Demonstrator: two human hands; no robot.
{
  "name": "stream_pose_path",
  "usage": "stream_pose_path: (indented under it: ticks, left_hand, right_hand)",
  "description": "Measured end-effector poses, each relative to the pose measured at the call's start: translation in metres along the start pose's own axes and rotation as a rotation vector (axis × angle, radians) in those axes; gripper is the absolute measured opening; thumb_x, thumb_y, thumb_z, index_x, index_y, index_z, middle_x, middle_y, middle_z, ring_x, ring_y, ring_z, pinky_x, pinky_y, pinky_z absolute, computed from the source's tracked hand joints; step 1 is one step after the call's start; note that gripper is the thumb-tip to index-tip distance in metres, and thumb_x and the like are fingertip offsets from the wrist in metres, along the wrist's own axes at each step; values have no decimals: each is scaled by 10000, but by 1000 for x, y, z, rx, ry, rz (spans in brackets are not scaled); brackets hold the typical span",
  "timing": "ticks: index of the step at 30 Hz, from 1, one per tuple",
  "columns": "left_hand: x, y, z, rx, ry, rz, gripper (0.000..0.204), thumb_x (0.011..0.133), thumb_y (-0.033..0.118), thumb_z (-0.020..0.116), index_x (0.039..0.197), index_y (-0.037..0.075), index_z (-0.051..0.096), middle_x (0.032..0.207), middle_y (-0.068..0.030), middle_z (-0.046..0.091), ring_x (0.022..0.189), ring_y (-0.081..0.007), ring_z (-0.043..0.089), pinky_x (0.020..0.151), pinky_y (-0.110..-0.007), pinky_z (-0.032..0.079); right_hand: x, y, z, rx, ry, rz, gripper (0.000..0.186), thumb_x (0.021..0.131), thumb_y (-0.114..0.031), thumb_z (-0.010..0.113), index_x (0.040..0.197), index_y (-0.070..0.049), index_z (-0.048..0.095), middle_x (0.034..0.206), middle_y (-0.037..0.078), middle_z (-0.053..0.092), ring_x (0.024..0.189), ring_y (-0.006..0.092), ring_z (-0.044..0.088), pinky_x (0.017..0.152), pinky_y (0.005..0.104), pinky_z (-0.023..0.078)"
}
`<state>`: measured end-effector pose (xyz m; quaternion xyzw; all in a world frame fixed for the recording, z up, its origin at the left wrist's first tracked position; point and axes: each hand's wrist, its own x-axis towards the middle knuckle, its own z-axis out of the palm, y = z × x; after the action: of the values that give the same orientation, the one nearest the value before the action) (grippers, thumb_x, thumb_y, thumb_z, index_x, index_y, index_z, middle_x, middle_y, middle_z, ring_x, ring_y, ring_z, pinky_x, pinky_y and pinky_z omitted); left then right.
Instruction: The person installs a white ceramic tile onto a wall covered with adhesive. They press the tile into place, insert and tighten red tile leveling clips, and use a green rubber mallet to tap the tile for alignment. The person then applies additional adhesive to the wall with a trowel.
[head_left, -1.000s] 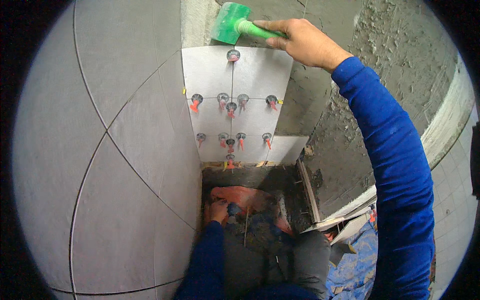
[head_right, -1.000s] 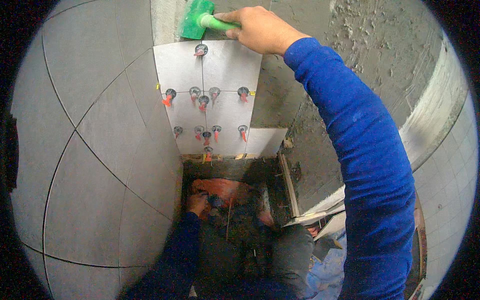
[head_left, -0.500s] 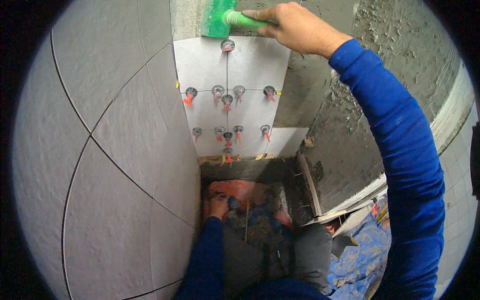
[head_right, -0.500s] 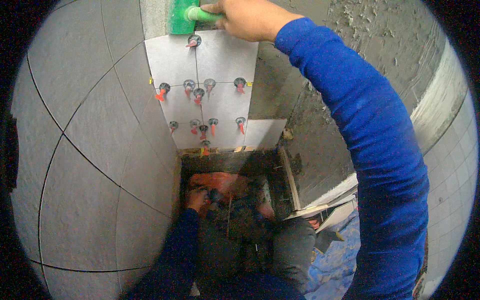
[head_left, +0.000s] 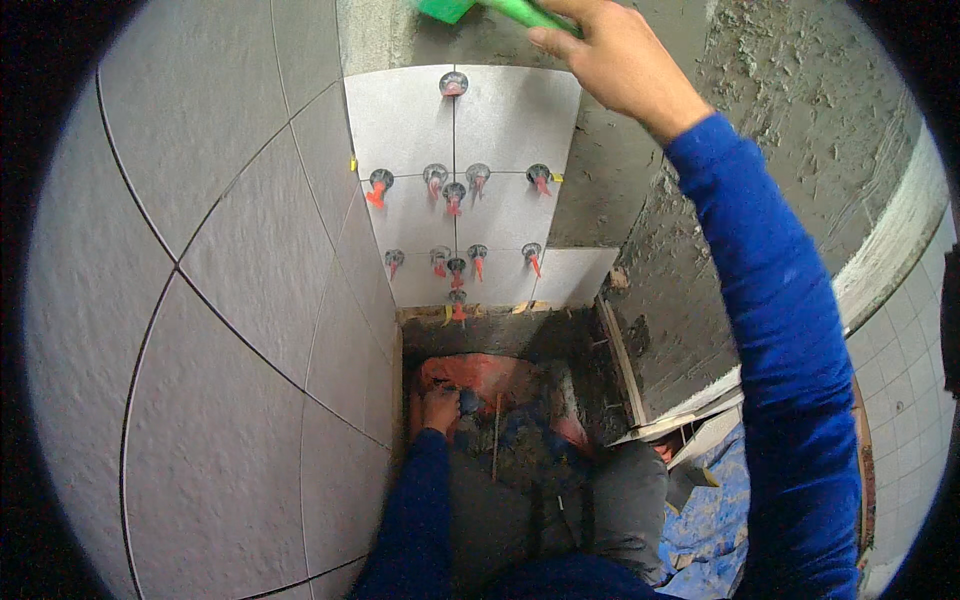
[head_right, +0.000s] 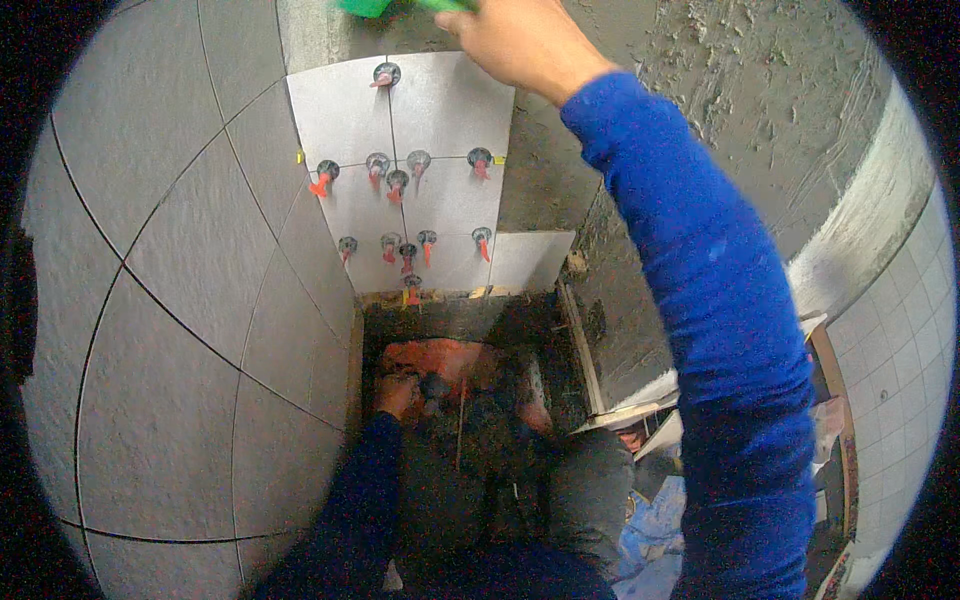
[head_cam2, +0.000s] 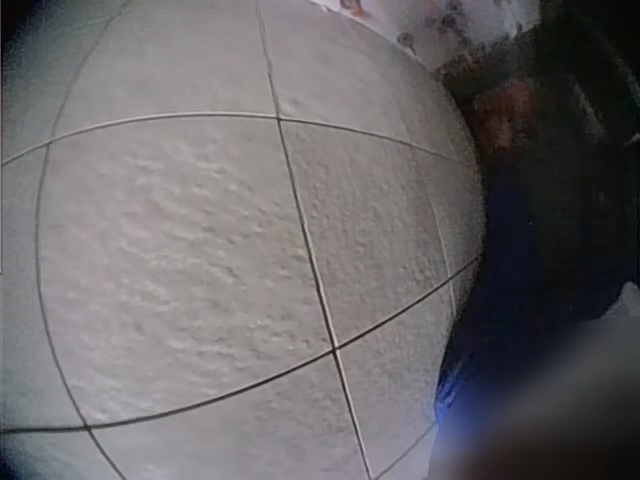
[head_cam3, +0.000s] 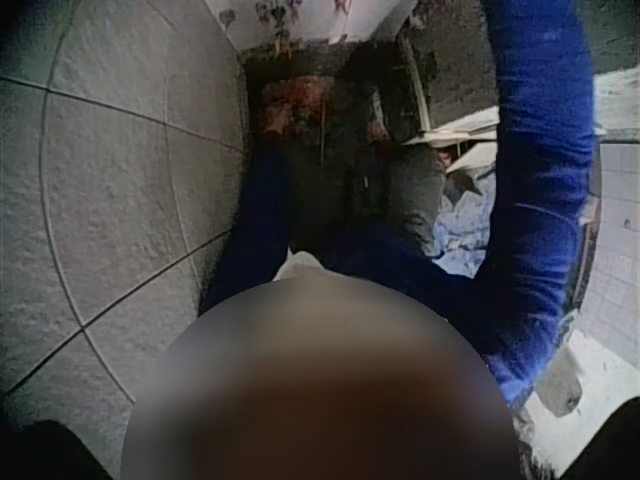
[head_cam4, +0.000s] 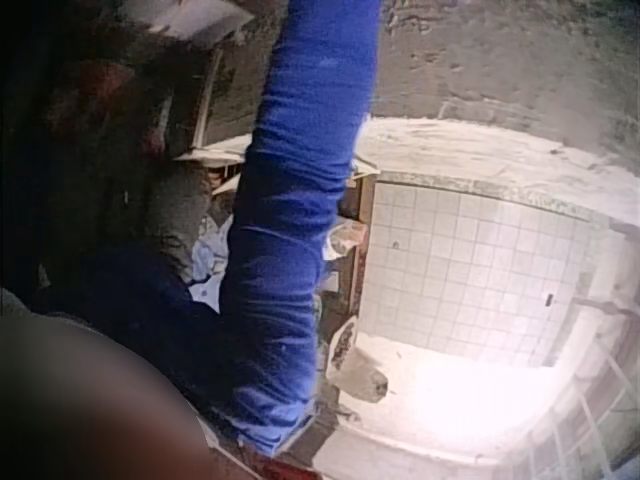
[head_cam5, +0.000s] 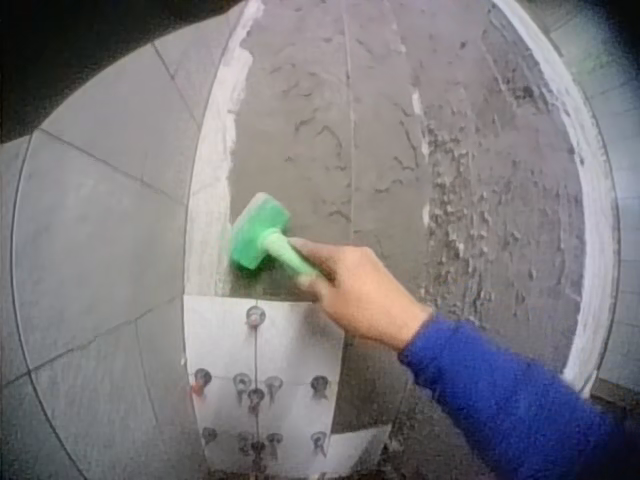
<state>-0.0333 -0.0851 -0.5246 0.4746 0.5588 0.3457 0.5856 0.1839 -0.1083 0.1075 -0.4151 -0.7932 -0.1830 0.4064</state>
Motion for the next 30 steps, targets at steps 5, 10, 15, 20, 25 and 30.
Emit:
stream_pose_path:
  ticks: [5, 10, 15, 20, 25, 30]
  left_hand:
    - [32, -38, -7, 571, 59, 636, 199, 943, 183, 663, 1104, 69, 682, 739, -60, 650, 556, -193, 607, 494, -355, 490]
    - [28, -47, -11, 809, 94, 767, 227, 920, 189, 615, 1049, 35, 719, 813, -146, 704, 697, -304, 683, 647, -444, 538]
    - [33, -47, -12, 376, 77, 288, 239, 899, 212, 623, 959, 14, 741, 876, -178, 737, 819, -311, 714, 725, -464, 538]
    - [39, -40, -12, 524, 71, 132, 251, 896, 237, 636, 896, 2, 724, 825, -164, 729, 709, -269, 704, 613, -428, 525]
    - [13, -13, -9, 74, -29, 87, 170, 897, 152, 664, 804, 10, 679, 742, -105, 681, 586, -192, 644, 513, -375, 494]
    - [6, -10, -4, -190, 27, -11, 68, 874, 70, 689, 867, 8, 662, 706, -65, 645, 541, -180, 606, 468, -345, 470]
  right_hand:
    - [-80, -13, 25, 194, 255, 339, 507, 978, -197, 641, 1469, -132, 533, 809, 27, 621, 579, 97, 567, 501, 262, 459]
    - [-206, -54, 43, 615, 169, 783, 586, 979, -108, 631, 1523, -40, 424, 867, 15, 645, 581, 65, 538, 520, 245, 465]
    - [-321, -79, 73, 894, -183, 1144, 627, 985, -95, 629, 1557, -96, 370, 772, -16, 561, 538, 65, 501, 458, 239, 435]
    - [-436, -82, 120, 919, -481, 1375, 633, 941, -67, 657, 1521, -81, 404, 872, 36, 608, 577, 121, 572, 503, 302, 500]
    - [-553, -65, 167, 870, -637, 1272, 469, 912, -93, 660, 1365, -21, 560, 913, 76, 649, 655, 167, 628, 610, 338, 538]
    - [-632, -60, 171, 1211, -529, 1785, 383, 906, -117, 643, 1258, 22, 589, 851, 90, 647, 676, 175, 639, 629, 348, 540]
